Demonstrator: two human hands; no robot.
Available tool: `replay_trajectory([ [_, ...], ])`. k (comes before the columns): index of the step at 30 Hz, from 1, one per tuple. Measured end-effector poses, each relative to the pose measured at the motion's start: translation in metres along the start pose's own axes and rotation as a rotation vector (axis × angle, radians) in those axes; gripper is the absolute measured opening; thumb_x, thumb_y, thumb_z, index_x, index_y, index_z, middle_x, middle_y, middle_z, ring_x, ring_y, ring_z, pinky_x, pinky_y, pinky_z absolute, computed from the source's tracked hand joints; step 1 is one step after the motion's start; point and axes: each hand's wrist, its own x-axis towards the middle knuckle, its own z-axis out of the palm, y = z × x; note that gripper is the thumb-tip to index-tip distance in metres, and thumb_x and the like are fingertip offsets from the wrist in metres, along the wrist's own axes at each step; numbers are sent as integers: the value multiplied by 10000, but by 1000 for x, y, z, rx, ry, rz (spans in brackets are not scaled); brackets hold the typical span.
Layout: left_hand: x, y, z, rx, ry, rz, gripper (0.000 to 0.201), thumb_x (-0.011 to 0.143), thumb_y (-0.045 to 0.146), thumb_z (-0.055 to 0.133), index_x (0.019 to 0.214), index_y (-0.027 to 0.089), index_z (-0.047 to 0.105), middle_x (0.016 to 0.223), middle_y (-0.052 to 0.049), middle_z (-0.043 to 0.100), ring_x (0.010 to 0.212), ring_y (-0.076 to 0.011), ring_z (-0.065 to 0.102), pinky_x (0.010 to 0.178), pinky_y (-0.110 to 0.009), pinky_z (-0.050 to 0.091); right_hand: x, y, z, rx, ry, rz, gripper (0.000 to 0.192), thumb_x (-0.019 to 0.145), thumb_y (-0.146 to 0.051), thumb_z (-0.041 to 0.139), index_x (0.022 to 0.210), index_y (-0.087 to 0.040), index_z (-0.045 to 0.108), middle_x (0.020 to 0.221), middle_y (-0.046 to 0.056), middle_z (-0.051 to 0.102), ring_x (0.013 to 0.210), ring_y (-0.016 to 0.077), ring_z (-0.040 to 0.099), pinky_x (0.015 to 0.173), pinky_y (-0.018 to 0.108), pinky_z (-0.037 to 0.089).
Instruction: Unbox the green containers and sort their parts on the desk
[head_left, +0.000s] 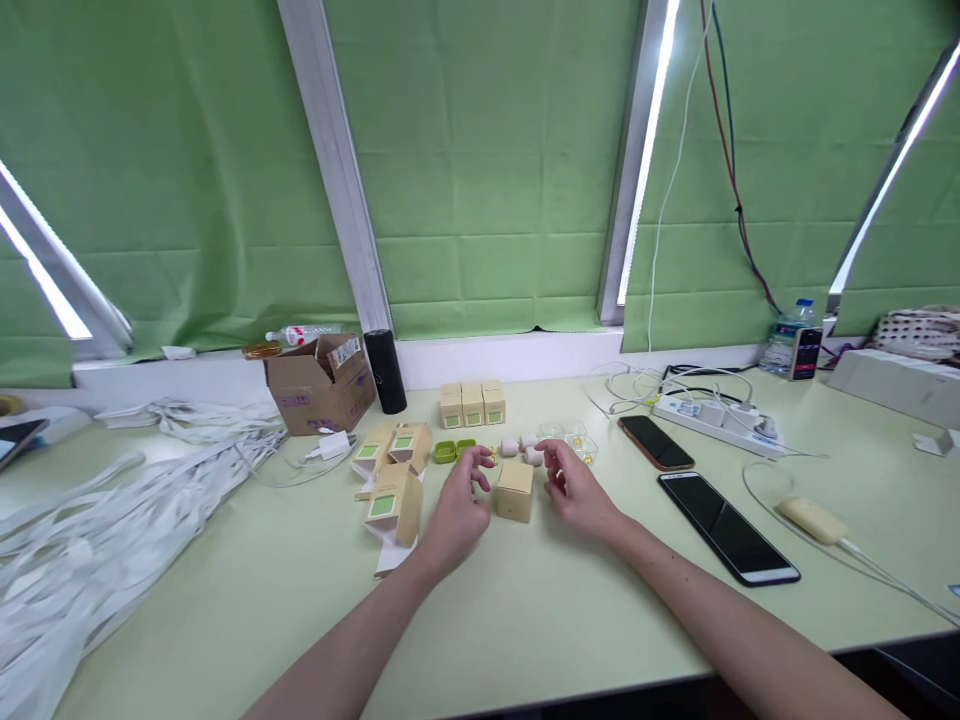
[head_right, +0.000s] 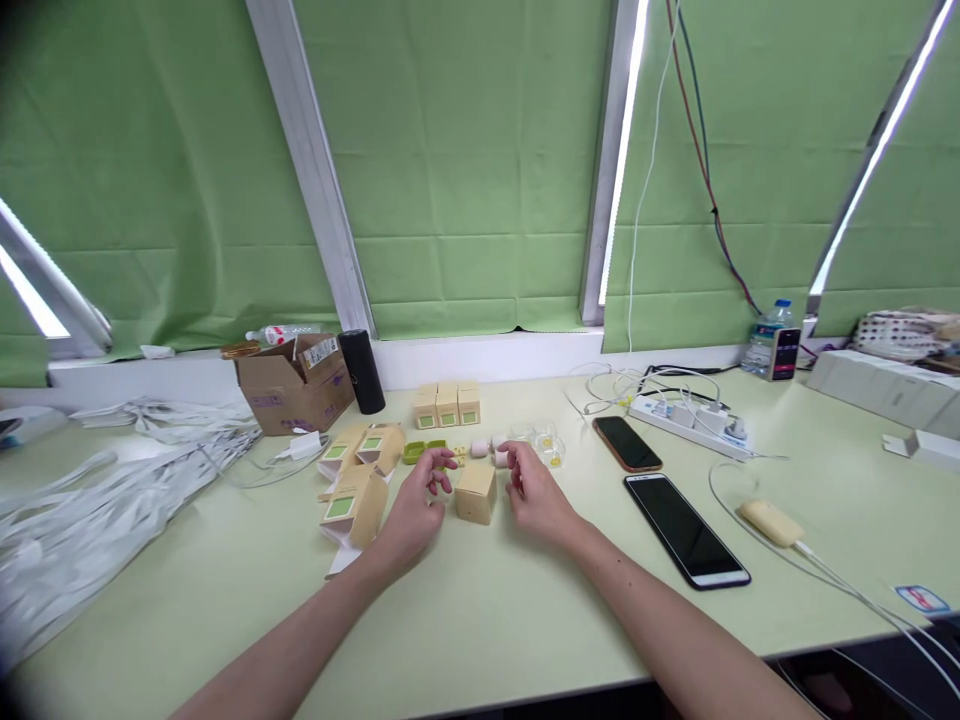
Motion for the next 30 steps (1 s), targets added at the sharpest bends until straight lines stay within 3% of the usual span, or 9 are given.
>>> replay_trajectory([
  [4, -1, -3, 0, 33, 2, 41, 776, 556, -88, 451, 1259, 230, 531, 1225, -87, 653, 958, -186, 619, 834, -348, 518, 1, 4, -2, 12, 2, 6, 525, 797, -77, 518, 1285, -262, 469, 1016, 21, 538, 790, 158, 548, 651, 269, 480],
  [8, -4, -3, 3, -6, -87, 91, 800, 651, -51, 542, 1395, 240, 492, 1382, -137, 622, 1197, -260, 627, 1016, -454, 514, 0, 1, -2, 16, -42, -13, 599, 750, -52, 519, 1306, -269, 465, 991, 7, 548, 748, 142, 537, 627, 246, 464],
  [12, -5, 0, 8, -56, -183, 19, 764, 768, 81, 672, 1483, 227, 445, 1428, -159, 615, 1296, -300, 603, 1077, -478, 495, 0, 0, -2, -13, 3, -26, 573, 766, -61, 518, 1298, -269, 470, 970, 3, 554, 741, 144, 541, 603, 235, 444],
  [19, -6, 5, 9, 39, -160, -44, 518, 782, 159, 764, 1275, 224, 616, 1292, -102, 688, 1193, -304, 645, 1050, -484, 508, 2, -4, -5, -18, 98, -27, 471, 859, -107, 511, 1300, -265, 462, 969, 5, 554, 742, 149, 573, 582, 243, 466],
  [22, -8, 8, 9, 181, -72, 100, 518, 772, 188, 820, 1239, 247, 605, 1262, -83, 677, 1172, -305, 636, 1008, -489, 528, 1, -10, -5, -19, 139, -30, 377, 913, -165, 531, 1275, -260, 485, 952, 7, 569, 732, 154, 583, 580, 257, 486],
  [25, -10, 12, 9, 377, 65, 360, 586, 772, 158, 844, 1278, 252, 563, 1266, -99, 663, 1199, -321, 615, 1015, -518, 516, -2, -21, -4, -17, 169, -58, 310, 964, -246, 556, 1269, -258, 504, 991, 31, 603, 768, 170, 612, 581, 275, 515],
  [30, -13, 21, 5, 647, 239, 717, 518, 855, 125, 780, 1299, 211, 526, 1181, -130, 664, 1131, -307, 640, 964, -483, 521, -8, -41, -1, -43, 170, -215, 358, 977, -259, 573, 1324, -253, 485, 1184, 102, 625, 988, 233, 644, 744, 366, 596],
])
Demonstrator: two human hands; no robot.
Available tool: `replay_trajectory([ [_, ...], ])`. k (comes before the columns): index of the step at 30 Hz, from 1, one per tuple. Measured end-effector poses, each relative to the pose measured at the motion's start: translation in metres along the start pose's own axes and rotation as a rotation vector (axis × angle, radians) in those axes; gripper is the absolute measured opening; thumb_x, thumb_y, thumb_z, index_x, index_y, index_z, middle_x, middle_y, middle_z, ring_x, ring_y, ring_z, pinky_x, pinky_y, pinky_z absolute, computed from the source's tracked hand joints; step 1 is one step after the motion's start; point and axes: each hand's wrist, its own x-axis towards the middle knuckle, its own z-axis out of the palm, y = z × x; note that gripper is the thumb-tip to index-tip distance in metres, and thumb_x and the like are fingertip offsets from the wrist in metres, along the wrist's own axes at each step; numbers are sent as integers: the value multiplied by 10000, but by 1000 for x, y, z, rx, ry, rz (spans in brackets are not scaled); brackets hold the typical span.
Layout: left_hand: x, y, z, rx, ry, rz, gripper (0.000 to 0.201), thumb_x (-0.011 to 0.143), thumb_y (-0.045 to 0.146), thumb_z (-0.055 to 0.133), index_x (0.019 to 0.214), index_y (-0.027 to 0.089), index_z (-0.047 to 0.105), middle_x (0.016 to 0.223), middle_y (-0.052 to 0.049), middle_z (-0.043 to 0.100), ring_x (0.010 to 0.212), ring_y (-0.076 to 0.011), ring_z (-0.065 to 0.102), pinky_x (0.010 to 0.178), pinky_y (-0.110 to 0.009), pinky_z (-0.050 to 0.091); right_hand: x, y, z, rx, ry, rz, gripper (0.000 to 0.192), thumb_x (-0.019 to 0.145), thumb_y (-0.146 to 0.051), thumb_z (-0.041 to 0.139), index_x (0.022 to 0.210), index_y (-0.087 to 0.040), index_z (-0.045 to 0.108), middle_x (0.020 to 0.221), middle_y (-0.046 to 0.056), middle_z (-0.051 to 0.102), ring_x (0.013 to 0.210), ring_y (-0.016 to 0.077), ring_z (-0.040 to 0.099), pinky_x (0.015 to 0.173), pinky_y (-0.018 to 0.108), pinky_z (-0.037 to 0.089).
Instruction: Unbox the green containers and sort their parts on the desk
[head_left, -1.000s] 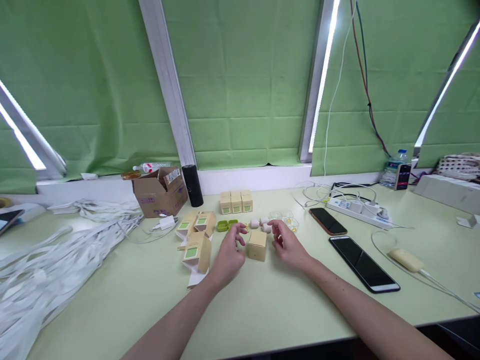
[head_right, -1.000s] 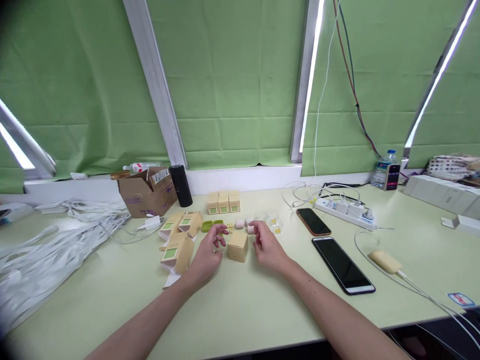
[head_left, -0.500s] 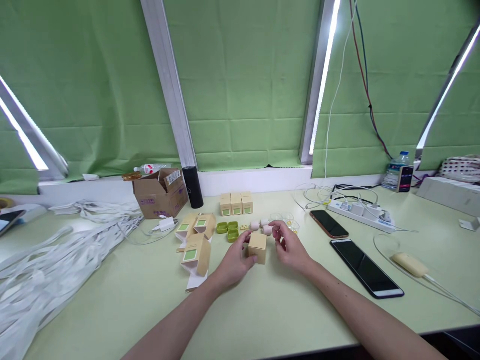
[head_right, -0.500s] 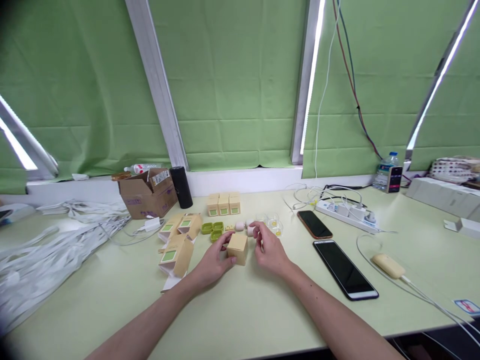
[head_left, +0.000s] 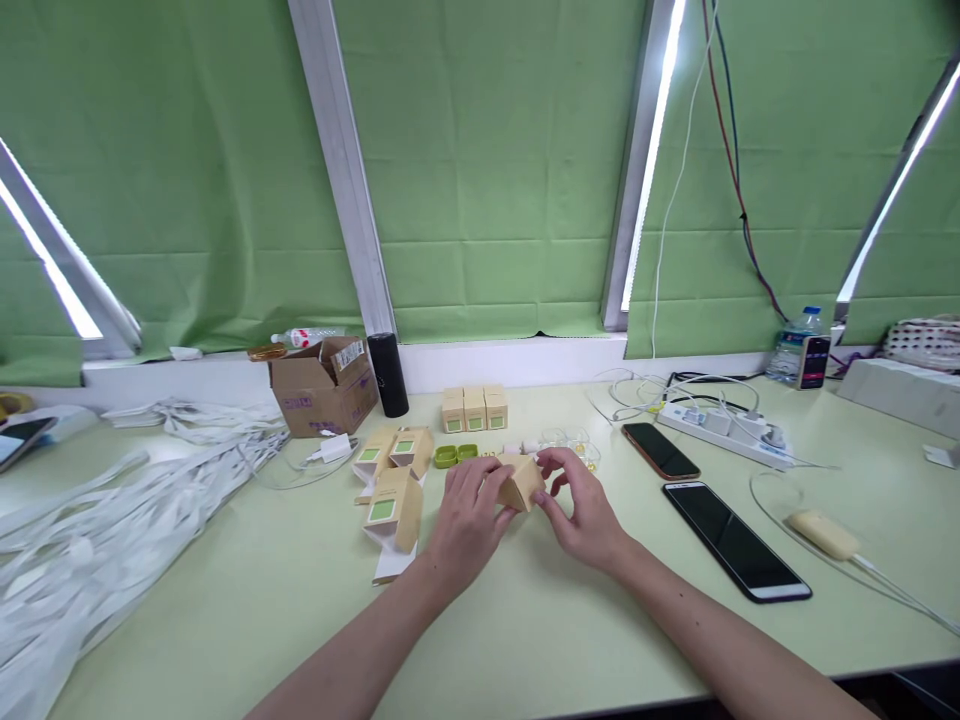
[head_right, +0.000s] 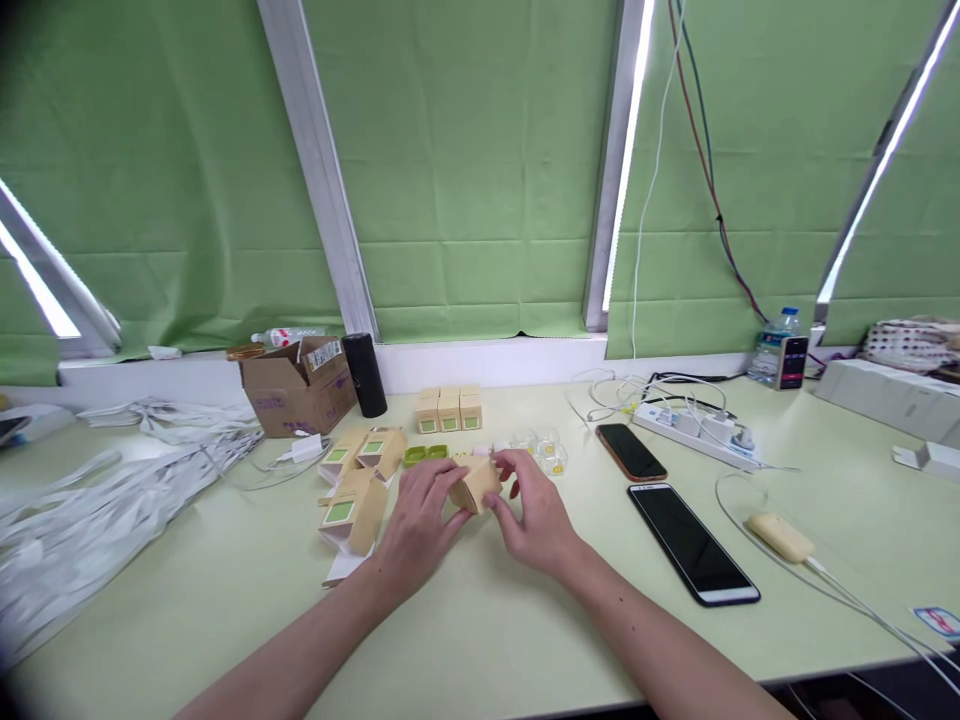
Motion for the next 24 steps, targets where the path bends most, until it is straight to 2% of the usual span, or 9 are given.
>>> replay_trajectory([
  [4, 3, 4, -5, 125, 90, 125, 422, 911, 87, 688, 1278, 197, 510, 1114, -115, 660, 1062, -268, 652, 913, -432, 521, -3, -8, 3, -1, -18, -99, 492, 961, -220, 585, 1425, -244, 421, 1265, 139, 614, 1086, 273, 640, 828, 434, 615],
  [8, 2, 5, -5, 203, 130, 177, 391, 896, 67, 665, 1228, 197, 504, 1071, -105, 645, 1007, -254, 646, 875, -410, 515, -6, -10, 4, -18, -21, -161, 581, 959, -182, 574, 1493, -236, 352, 1349, 168, 586, 1176, 300, 624, 888, 476, 625],
  [17, 2, 5, -1, 207, 111, 165, 416, 841, 15, 628, 1171, 233, 497, 1079, -84, 648, 1016, -255, 644, 868, -411, 493, -9, -12, 7, -195, 4, -262, 649, 988, -153, 507, 1574, -228, 238, 1420, 196, 572, 1274, 335, 623, 960, 542, 624],
  [21, 2, 6, 1, 184, 80, 142, 358, 854, 46, 626, 1143, 218, 502, 1094, -101, 644, 1032, -270, 641, 871, -426, 506, -10, -10, 9, -226, -16, -245, 631, 1001, -156, 483, 1577, -213, 231, 1422, 208, 565, 1269, 334, 625, 958, 537, 624],
  [24, 0, 7, 3, 177, 36, 136, 329, 852, 65, 615, 1125, 208, 499, 1093, -112, 642, 1013, -276, 639, 874, -442, 525, -10, -7, 9, -227, -24, -213, 594, 1004, -149, 455, 1558, -217, 251, 1379, 197, 589, 1190, 317, 661, 917, 521, 637],
])
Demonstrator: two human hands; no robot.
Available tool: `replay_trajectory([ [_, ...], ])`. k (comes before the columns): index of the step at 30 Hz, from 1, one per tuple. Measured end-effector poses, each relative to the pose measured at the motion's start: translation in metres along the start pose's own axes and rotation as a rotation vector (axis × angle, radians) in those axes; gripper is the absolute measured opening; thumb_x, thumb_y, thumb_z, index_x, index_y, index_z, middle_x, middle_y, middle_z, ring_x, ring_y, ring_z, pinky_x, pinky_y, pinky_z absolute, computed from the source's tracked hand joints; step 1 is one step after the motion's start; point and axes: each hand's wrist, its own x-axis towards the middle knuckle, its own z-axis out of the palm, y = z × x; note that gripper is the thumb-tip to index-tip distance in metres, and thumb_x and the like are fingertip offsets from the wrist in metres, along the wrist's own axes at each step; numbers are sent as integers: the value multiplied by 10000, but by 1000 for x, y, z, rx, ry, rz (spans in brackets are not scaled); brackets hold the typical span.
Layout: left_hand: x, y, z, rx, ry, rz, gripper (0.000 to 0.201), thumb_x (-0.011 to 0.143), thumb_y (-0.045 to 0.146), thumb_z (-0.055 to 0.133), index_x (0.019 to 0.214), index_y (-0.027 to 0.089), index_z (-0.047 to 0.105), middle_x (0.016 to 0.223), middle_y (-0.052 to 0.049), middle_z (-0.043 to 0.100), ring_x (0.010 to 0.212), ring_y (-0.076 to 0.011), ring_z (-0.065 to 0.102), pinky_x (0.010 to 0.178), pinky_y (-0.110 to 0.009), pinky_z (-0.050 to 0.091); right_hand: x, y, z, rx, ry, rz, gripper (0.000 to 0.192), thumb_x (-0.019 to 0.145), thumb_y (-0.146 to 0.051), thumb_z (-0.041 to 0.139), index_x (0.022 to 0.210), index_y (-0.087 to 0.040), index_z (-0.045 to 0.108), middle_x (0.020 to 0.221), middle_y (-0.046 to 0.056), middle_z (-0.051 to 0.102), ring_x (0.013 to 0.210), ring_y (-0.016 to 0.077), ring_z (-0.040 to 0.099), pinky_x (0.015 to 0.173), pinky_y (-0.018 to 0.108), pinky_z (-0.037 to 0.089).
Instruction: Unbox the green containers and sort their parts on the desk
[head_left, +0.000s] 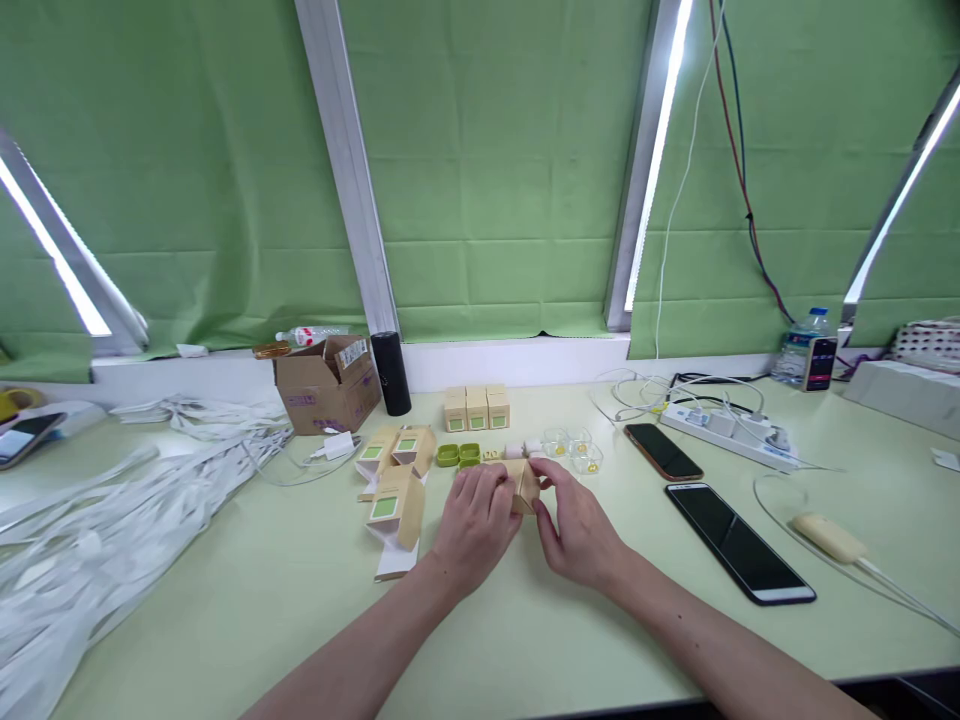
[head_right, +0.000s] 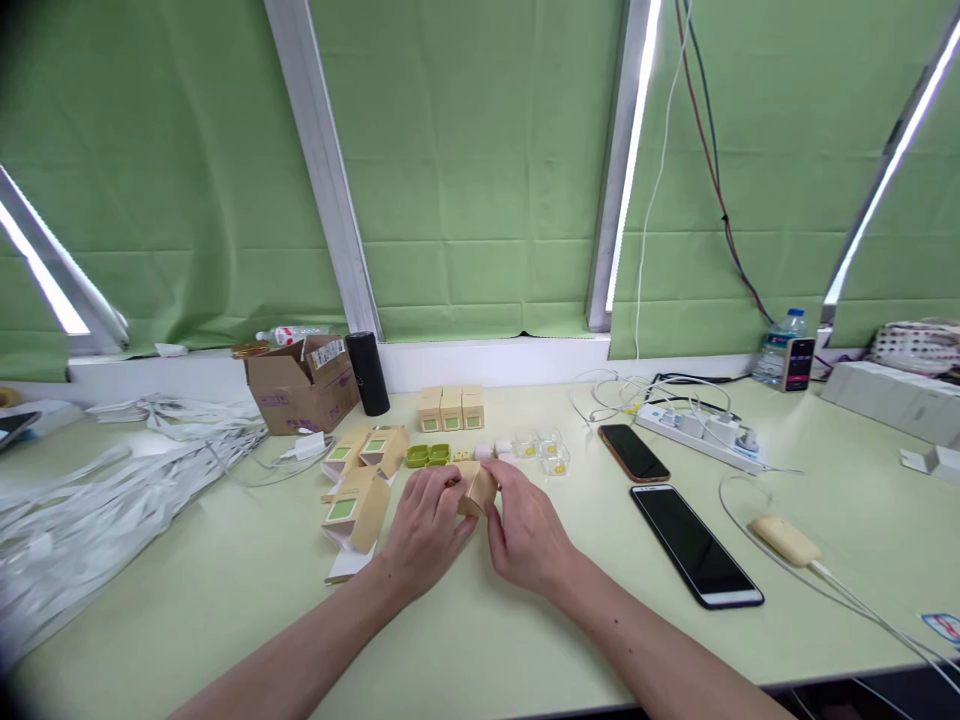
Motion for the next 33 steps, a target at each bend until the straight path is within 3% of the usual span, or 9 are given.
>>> replay_trajectory([
  [3, -3, 0, 3, -14, -49, 0, 325, 837, 68, 608, 1112, 203, 500, 1087, -120, 647, 1001, -286, 643, 849, -446, 541, 0, 2, -2, 17, -12, 17, 584, 999, -153, 460, 1545, -216, 262, 1360, 193, 600, 1109, 300, 693, 903, 507, 640],
  [14, -5, -3, 5, -11, -110, 4, 228, 842, 76, 586, 1005, 211, 501, 1032, -117, 641, 931, -272, 630, 791, -431, 550, 2, -3, -3, 26, -107, 29, 695, 948, -155, 523, 1568, -213, 215, 1424, 205, 562, 1212, 335, 651, 948, 529, 620],
  [19, -2, 0, 3, -2, -136, 7, 227, 802, 67, 575, 964, 211, 506, 1005, -113, 640, 899, -275, 622, 758, -420, 537, 1, 0, -3, 55, -118, 85, 636, 965, -174, 519, 1544, -218, 260, 1386, 189, 595, 1137, 309, 686, 930, 502, 627],
  [33, -5, -3, 5, -50, -200, -9, 271, 799, 42, 544, 1005, 215, 509, 1040, -122, 653, 943, -293, 632, 800, -434, 531, 1, 0, -4, -2, -141, 99, 675, 963, -171, 504, 1577, -217, 226, 1400, 191, 604, 1098, 303, 705, 914, 493, 624],
])
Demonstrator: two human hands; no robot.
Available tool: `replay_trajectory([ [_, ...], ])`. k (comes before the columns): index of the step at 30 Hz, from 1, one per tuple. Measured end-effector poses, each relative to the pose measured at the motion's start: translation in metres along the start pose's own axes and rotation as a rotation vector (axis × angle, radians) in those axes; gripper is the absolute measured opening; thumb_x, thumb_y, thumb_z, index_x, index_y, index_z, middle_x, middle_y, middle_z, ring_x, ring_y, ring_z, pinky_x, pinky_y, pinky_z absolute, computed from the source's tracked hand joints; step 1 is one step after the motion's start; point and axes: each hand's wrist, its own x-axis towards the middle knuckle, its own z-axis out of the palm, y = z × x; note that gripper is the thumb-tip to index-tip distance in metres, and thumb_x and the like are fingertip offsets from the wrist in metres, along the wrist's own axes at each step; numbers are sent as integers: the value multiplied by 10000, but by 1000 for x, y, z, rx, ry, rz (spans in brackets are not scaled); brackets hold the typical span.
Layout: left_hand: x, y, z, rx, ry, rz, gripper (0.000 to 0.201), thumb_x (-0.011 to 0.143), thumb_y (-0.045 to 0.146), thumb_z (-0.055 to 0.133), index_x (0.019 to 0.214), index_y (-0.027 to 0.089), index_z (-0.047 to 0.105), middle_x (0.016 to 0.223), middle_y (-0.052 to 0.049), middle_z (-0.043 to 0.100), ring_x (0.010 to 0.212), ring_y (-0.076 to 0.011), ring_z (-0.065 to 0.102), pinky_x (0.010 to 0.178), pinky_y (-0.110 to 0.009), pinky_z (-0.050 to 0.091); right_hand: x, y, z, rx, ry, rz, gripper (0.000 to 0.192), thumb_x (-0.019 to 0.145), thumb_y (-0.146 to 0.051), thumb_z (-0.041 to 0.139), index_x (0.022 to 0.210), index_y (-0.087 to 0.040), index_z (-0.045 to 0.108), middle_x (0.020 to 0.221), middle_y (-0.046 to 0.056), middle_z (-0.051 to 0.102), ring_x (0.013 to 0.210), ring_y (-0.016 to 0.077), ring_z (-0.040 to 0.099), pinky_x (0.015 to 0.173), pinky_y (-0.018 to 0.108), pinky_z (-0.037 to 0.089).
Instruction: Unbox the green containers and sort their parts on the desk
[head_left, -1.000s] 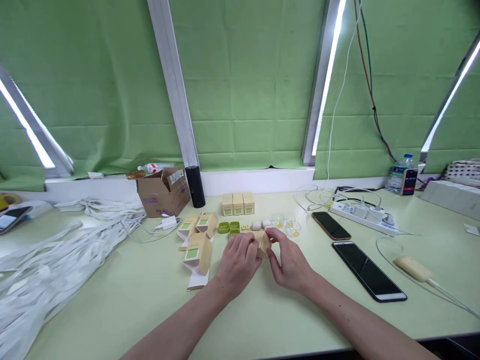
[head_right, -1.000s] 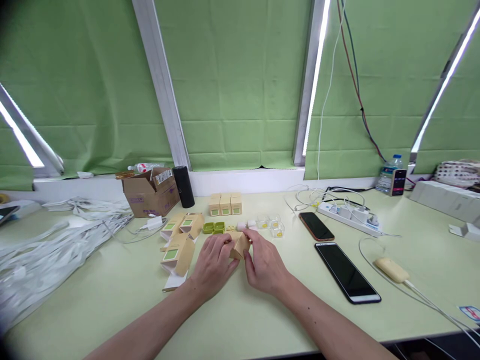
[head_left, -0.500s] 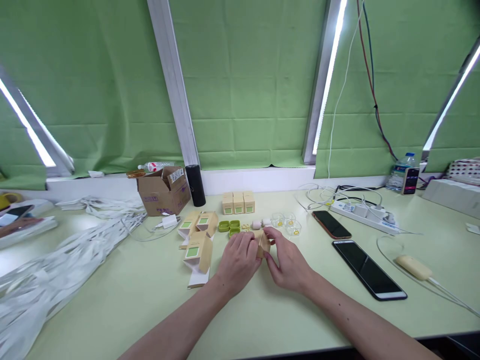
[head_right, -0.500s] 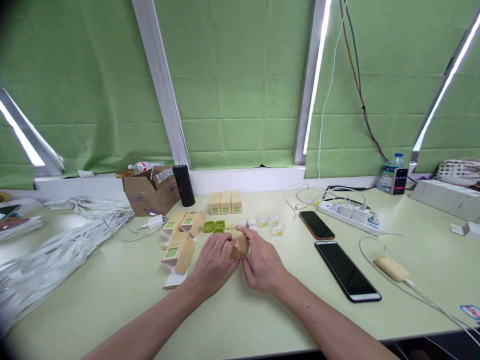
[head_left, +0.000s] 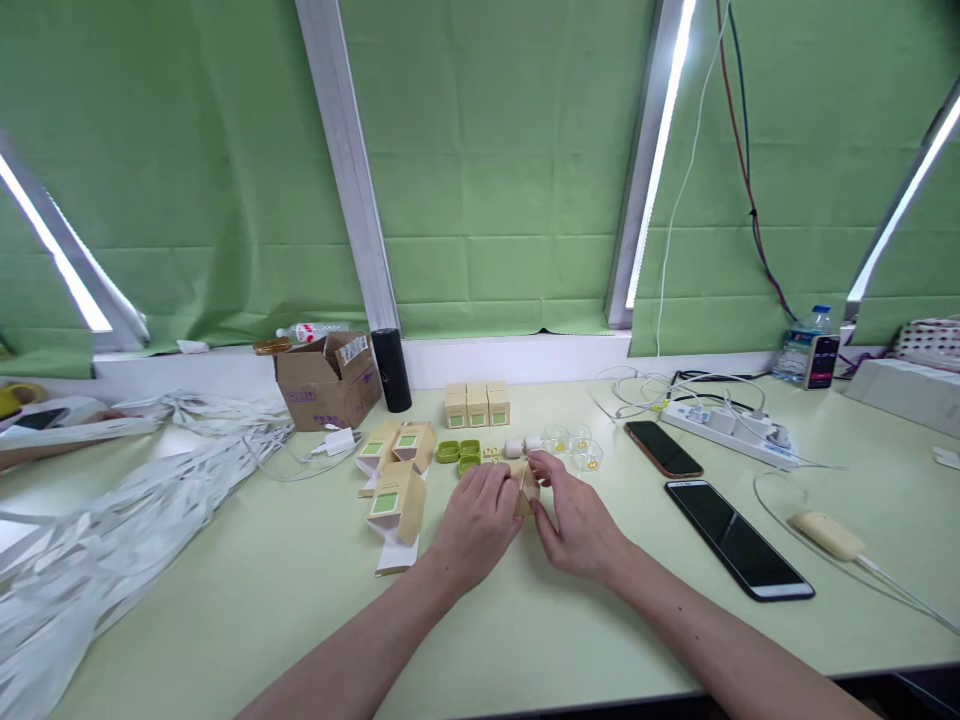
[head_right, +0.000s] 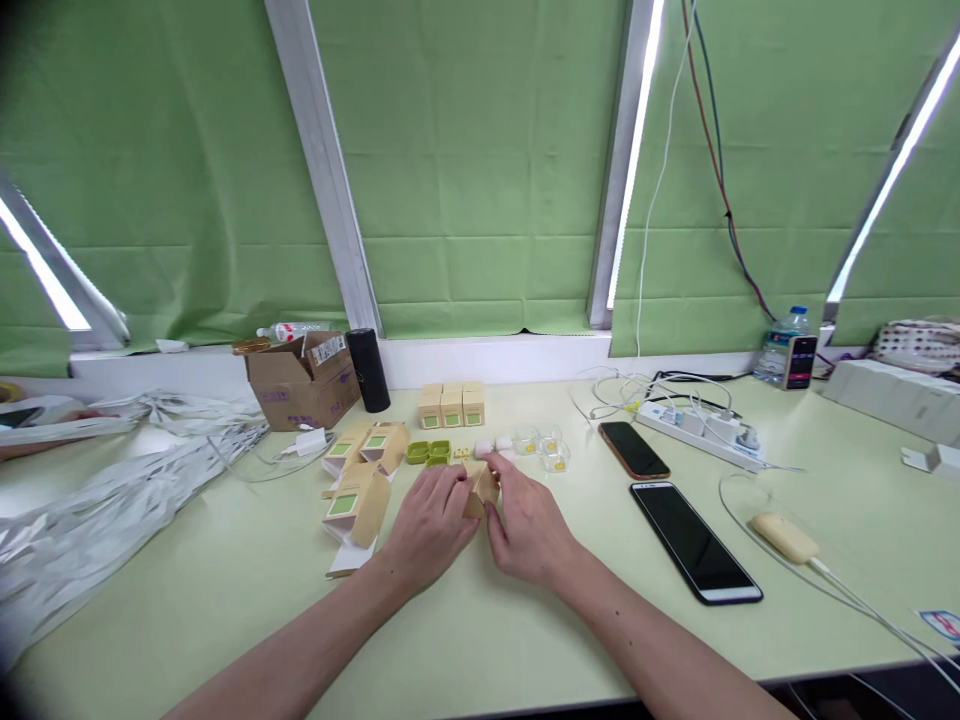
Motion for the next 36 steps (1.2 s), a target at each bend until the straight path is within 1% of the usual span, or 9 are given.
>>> replay_trajectory([
  [8, 1, 1, -2, 64, -41, 47, 209, 827, 68, 551, 982, 205, 519, 1035, -115, 641, 893, -273, 607, 756, -421, 534, 0, -4, 2, -23, -43, 16, 713, 924, -122, 484, 1569, -187, 188, 1425, 211, 576, 1114, 307, 694, 911, 489, 622],
  [12, 3, 3, -2, 32, -35, 28, 199, 848, 82, 568, 989, 206, 503, 1002, -107, 639, 887, -275, 615, 748, -418, 546, -1, -4, 5, -49, -17, 24, 732, 874, -108, 509, 1538, -186, 212, 1380, 209, 595, 1092, 310, 699, 881, 482, 624],
  [17, 1, 3, 0, -79, -47, -63, 289, 823, 89, 627, 1054, 202, 496, 1080, -127, 641, 974, -299, 632, 789, -436, 570, -1, 2, 7, -23, 24, 58, 617, 895, -116, 491, 1470, -201, 284, 1336, 202, 618, 1001, 281, 724, 829, 444, 625],
  [19, 0, 3, 0, -136, -40, -97, 335, 819, 88, 652, 1093, 202, 496, 1116, -132, 638, 1021, -308, 636, 829, -452, 577, 0, 5, 5, 43, 52, 93, 532, 939, -131, 458, 1440, -218, 305, 1333, 192, 627, 980, 266, 735, 805, 422, 624],
  [22, -1, 3, 1, -249, -41, -184, 399, 840, 142, 714, 1168, 204, 496, 1144, -127, 640, 1078, -317, 643, 861, -460, 581, 3, 9, 0, 200, 112, 209, 436, 1013, -232, 462, 1422, -237, 311, 1216, 153, 690, 932, 255, 749, 760, 391, 621],
  [26, -4, 0, 5, -385, -56, -345, 516, 849, 203, 769, 1274, 224, 477, 1241, -134, 645, 1173, -331, 644, 935, -496, 571, 7, 12, -5, 362, 242, 369, 429, 1030, -413, 536, 1378, -260, 338, 1173, 128, 701, 831, 231, 751, 670, 345, 601],
  [30, -5, -2, 5, -498, -88, -468, 592, 875, 223, 743, 1366, 241, 414, 1307, -127, 642, 1202, -302, 658, 991, -490, 558, 11, 16, -7, 433, 311, 412, 408, 1026, -455, 543, 1344, -282, 354, 1191, 103, 685, 751, 195, 726, 567, 292, 541],
  [33, -3, -1, 0, -527, -134, -480, 491, 897, 243, 707, 1319, 239, 457, 1246, -108, 676, 1144, -283, 680, 939, -453, 571, 13, 22, -7, 399, 350, 404, 352, 1030, -414, 531, 1322, -281, 387, 1214, 96, 662, 765, 181, 709, 637, 318, 567],
  [36, 0, -1, -3, -497, -179, -450, 407, 901, 259, 696, 1269, 235, 524, 1203, -100, 703, 1102, -284, 684, 902, -433, 569, 14, 29, -7, 307, 386, 367, 247, 1034, -345, 499, 1267, -268, 462, 1239, 104, 628, 913, 209, 702, 765, 377, 602],
])
